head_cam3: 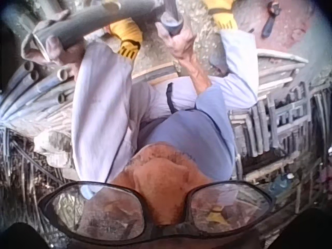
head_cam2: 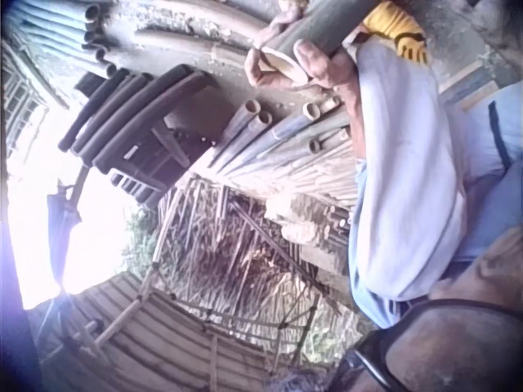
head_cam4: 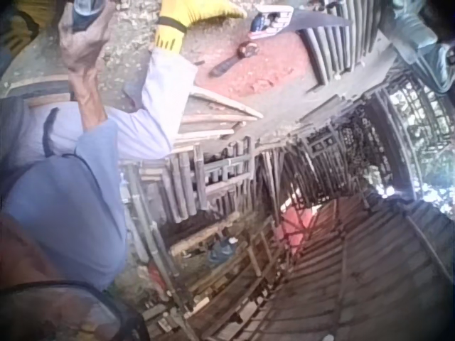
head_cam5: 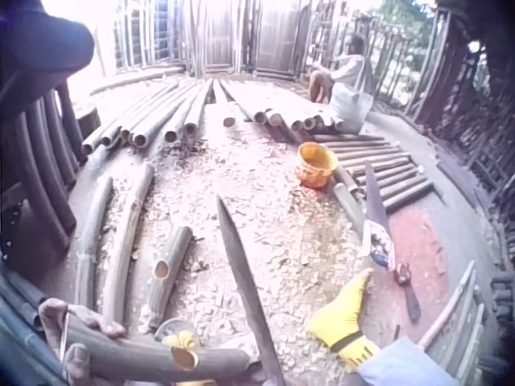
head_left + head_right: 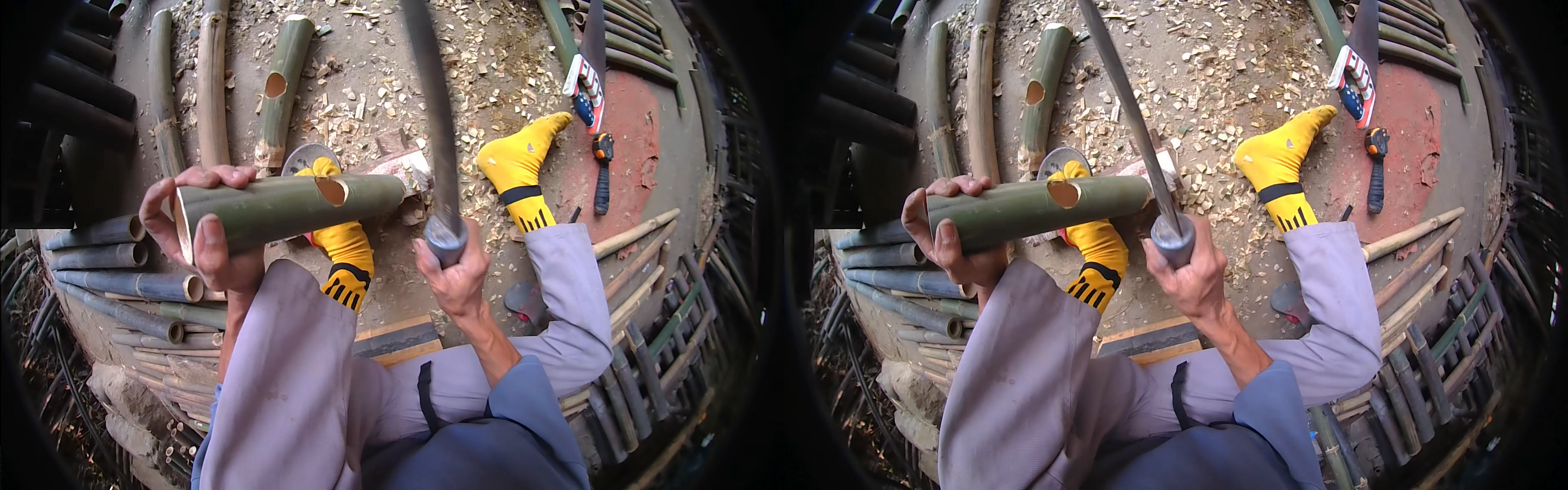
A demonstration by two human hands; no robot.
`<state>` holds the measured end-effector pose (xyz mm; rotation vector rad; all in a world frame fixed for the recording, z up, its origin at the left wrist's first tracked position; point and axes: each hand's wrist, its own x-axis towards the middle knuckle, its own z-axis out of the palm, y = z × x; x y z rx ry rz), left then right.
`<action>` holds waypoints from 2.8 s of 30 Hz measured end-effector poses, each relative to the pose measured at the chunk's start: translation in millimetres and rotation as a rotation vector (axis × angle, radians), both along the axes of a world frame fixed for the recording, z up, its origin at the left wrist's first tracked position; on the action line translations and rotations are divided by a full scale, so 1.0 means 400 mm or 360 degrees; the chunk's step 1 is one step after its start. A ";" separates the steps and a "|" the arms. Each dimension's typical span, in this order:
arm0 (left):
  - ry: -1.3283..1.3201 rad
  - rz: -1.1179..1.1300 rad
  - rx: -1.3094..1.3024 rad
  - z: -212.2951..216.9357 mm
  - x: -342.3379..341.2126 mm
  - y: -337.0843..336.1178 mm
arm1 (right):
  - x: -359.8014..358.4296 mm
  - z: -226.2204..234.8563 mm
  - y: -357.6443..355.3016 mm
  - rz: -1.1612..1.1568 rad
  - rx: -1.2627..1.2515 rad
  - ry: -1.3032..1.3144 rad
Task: The person uses a blade to saw a notch into a bamboo pole while holding it by hand against a wooden block.
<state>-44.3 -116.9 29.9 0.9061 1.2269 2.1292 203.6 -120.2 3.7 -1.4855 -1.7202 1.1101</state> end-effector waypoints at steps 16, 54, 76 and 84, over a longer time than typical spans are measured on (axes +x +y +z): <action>0.0488 -0.0158 0.0172 -0.010 -0.030 -0.002 | 0.001 -0.137 -0.010 0.0108 0.0109 0.0046; 0.0011 0.0467 -0.0399 0.022 0.011 -0.035 | 0.016 -0.170 -0.014 0.0026 -0.0532 -0.0237; 0.1101 -0.0431 -0.1317 -0.157 -0.163 0.009 | 0.007 -0.208 -0.008 -0.0015 -0.0690 -0.0170; -0.0360 -0.0469 -0.0400 0.070 -0.050 0.022 | 0.017 -0.209 -0.012 -0.0001 -0.0722 -0.0158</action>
